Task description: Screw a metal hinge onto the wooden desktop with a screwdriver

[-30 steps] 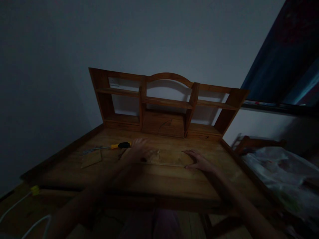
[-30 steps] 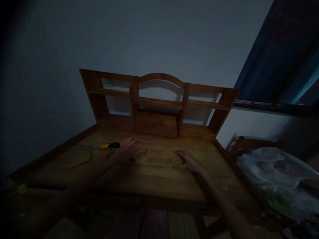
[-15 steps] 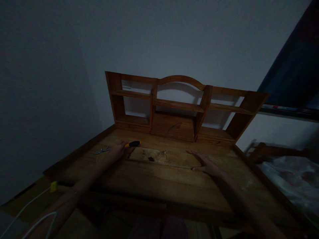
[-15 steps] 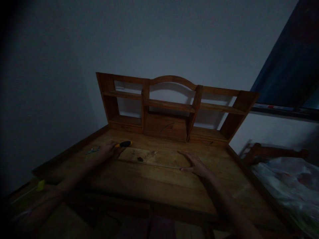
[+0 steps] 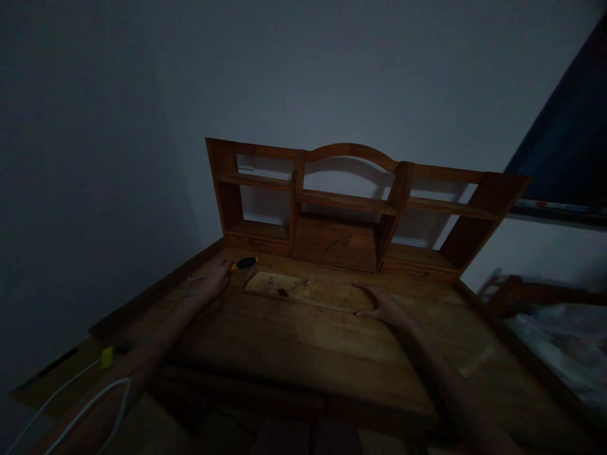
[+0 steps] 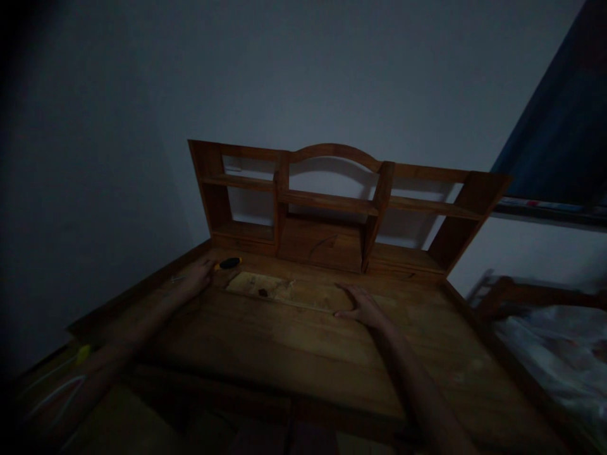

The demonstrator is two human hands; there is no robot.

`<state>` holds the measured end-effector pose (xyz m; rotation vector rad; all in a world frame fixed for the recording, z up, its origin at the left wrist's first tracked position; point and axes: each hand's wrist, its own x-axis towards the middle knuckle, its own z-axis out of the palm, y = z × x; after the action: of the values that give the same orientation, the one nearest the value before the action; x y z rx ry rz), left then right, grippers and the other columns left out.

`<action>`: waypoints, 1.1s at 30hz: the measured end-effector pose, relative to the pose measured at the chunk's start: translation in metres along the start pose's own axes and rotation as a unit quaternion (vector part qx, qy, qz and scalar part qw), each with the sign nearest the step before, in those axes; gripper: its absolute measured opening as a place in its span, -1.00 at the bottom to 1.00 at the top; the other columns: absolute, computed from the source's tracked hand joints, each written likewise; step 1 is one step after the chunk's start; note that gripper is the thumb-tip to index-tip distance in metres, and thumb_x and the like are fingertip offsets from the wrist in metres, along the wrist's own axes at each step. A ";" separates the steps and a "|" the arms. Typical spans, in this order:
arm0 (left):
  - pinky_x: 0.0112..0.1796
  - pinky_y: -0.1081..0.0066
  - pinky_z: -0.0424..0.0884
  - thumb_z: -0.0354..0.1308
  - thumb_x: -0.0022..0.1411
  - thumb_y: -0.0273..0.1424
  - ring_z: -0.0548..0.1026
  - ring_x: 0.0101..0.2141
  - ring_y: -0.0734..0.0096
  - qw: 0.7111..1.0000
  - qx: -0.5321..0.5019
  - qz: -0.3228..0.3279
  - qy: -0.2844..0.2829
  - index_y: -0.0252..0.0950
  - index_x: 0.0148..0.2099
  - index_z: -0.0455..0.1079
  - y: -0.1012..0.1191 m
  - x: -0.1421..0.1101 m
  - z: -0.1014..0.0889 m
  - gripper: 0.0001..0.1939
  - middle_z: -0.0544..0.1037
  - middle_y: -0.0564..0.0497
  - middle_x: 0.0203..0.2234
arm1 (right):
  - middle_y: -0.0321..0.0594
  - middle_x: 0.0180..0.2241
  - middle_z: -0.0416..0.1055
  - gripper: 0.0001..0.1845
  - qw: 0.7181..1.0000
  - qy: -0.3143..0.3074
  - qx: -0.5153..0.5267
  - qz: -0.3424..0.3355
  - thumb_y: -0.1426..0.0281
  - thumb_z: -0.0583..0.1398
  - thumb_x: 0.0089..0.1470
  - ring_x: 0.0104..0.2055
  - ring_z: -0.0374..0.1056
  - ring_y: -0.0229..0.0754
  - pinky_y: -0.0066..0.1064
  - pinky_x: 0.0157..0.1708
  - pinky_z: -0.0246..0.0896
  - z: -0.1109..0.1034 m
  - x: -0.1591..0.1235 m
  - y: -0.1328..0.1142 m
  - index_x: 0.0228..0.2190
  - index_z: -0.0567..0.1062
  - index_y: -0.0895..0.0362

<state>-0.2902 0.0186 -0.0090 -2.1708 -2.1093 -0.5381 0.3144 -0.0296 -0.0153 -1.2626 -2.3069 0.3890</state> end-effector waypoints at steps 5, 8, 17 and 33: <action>0.17 0.22 0.40 0.02 0.20 -0.62 0.51 0.15 0.03 0.999 0.029 -0.019 -0.005 -0.37 0.14 0.45 0.003 0.003 0.006 -0.53 0.54 -0.27 0.08 | 0.06 0.31 0.45 0.02 1.000 0.002 -0.022 0.014 -0.18 0.44 0.01 0.35 0.36 0.27 0.17 0.36 0.19 -0.001 0.001 -0.003 0.37 0.42 -0.01; 0.12 0.22 0.43 0.04 0.22 -0.61 0.53 0.09 0.02 0.999 0.031 -0.042 -0.004 -0.38 0.09 0.47 0.009 0.001 0.007 -0.59 0.55 -0.28 0.04 | 0.07 0.25 0.49 -0.10 0.999 0.017 -0.040 0.025 -0.20 0.37 0.11 0.31 0.39 0.28 0.18 0.33 0.23 0.001 0.003 -0.015 0.33 0.48 0.00; 0.10 0.23 0.44 0.01 0.28 -0.61 0.53 0.09 -0.01 0.997 0.042 -0.059 -0.003 -0.44 0.18 0.41 0.017 -0.004 0.008 -0.56 0.50 -0.34 0.09 | 0.01 0.16 0.50 -0.32 0.996 0.064 -0.058 0.024 -0.17 0.15 0.35 0.24 0.42 0.20 0.09 0.30 0.28 0.002 -0.003 -0.040 0.26 0.53 -0.04; 0.17 0.10 0.41 -0.02 0.26 -0.65 0.42 0.14 -0.05 0.988 -0.001 0.043 0.149 -0.40 0.35 0.34 0.121 0.003 -0.047 -0.38 0.42 -0.31 0.11 | -0.04 0.09 0.53 -0.43 0.995 0.092 -0.036 0.022 -0.11 0.06 0.43 0.19 0.44 0.13 0.06 0.27 0.32 0.001 -0.008 -0.026 0.12 0.60 -0.04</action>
<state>-0.1807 0.0008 0.0592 -2.0227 -1.8522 -0.8006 0.2991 -0.0497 -0.0064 -1.3278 -2.1572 0.1963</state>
